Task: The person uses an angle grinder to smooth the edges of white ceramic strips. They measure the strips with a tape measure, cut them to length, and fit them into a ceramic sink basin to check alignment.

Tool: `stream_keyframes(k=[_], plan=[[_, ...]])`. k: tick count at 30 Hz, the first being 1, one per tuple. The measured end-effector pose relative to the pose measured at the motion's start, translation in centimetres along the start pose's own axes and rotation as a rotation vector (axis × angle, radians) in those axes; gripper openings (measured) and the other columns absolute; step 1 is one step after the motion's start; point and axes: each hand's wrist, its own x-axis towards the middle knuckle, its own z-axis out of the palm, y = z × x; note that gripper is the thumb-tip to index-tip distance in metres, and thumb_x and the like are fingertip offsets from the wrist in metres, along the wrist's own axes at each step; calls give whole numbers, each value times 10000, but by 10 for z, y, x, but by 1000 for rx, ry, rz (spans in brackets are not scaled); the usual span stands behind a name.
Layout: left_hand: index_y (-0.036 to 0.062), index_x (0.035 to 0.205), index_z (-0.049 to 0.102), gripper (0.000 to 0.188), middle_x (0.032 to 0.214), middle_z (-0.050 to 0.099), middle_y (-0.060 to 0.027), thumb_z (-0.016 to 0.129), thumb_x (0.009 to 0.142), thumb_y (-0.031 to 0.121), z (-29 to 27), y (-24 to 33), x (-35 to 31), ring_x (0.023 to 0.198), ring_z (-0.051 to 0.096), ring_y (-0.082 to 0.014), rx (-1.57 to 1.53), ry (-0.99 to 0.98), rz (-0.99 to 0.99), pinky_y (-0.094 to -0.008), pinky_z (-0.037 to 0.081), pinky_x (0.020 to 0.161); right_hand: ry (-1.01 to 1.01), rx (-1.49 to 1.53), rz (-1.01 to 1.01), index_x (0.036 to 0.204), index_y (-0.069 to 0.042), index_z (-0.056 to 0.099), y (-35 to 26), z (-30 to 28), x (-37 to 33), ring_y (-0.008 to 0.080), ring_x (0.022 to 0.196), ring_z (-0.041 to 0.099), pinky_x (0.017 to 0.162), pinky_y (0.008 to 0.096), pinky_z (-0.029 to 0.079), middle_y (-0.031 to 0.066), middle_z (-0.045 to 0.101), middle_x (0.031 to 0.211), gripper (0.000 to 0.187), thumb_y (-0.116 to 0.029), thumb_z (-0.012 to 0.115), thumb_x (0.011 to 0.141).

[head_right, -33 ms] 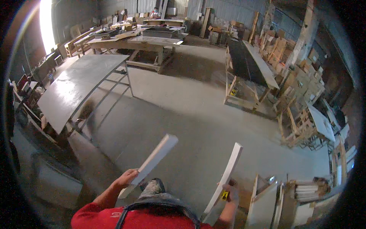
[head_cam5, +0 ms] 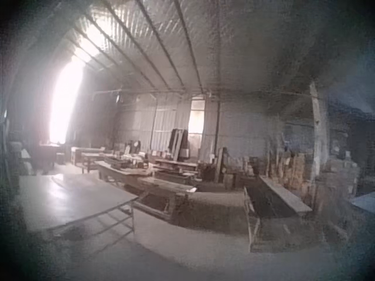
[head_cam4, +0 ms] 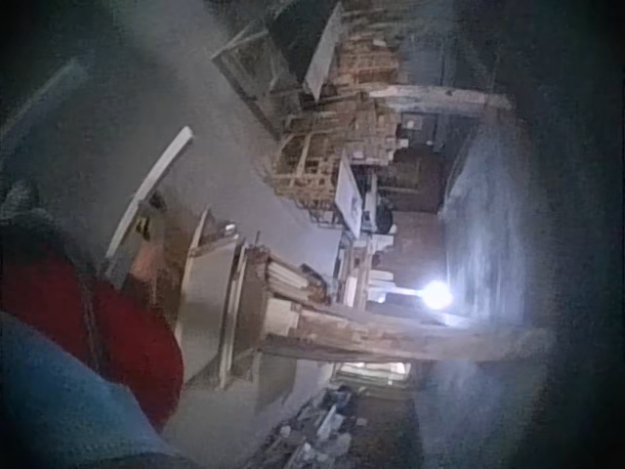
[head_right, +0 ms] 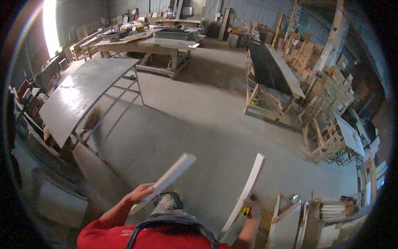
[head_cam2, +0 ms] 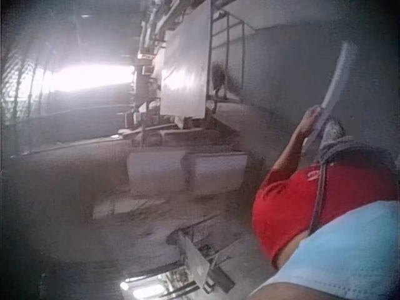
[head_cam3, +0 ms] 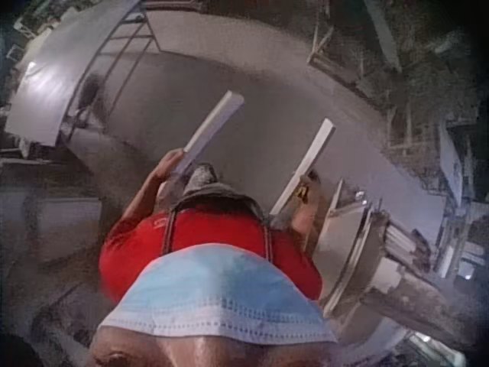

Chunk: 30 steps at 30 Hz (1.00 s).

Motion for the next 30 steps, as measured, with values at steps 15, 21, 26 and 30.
stream_keyframes(k=[15, 21, 26, 30], plan=[[180, 1499, 548, 684, 1450, 609, -151, 503, 1007, 654, -241, 212, 496, 1321, 561, -352, 755, -546, -421, -448, 404, 1137, 33, -163, 57, 1229, 73, 653, -57, 68, 541, 263, 826, 752, 762, 373, 612, 145, 737, 1007, 599, -154, 724, 679], [178, 1516, 518, 606, 1450, 577, -217, 368, 1083, 574, -300, 279, 715, 1303, 544, -421, 810, -476, -404, -462, 420, 1113, 11, -59, 160, 1282, 41, 641, -55, 93, 804, 226, 826, 725, 754, 357, 591, 154, 739, 979, 612, -152, 752, 712], [136, 1544, 478, 616, 1415, 572, -265, 340, 1102, 542, -323, 354, 871, 1307, 508, -429, 630, -363, -163, -451, 387, 1129, -67, -75, 189, 1210, 48, 668, -104, 128, 1021, 213, 816, 719, 775, 355, 583, 126, 740, 927, 519, -132, 748, 730], [119, 1577, 434, 668, 1491, 479, -211, 400, 1081, 565, -350, 419, 1024, 1400, 424, -347, 409, -424, -96, -442, 304, 1195, -140, -161, 161, 1132, 40, 689, -145, 152, 1193, 208, 803, 718, 765, 352, 579, 131, 749, 922, 421, -110, 747, 743]])
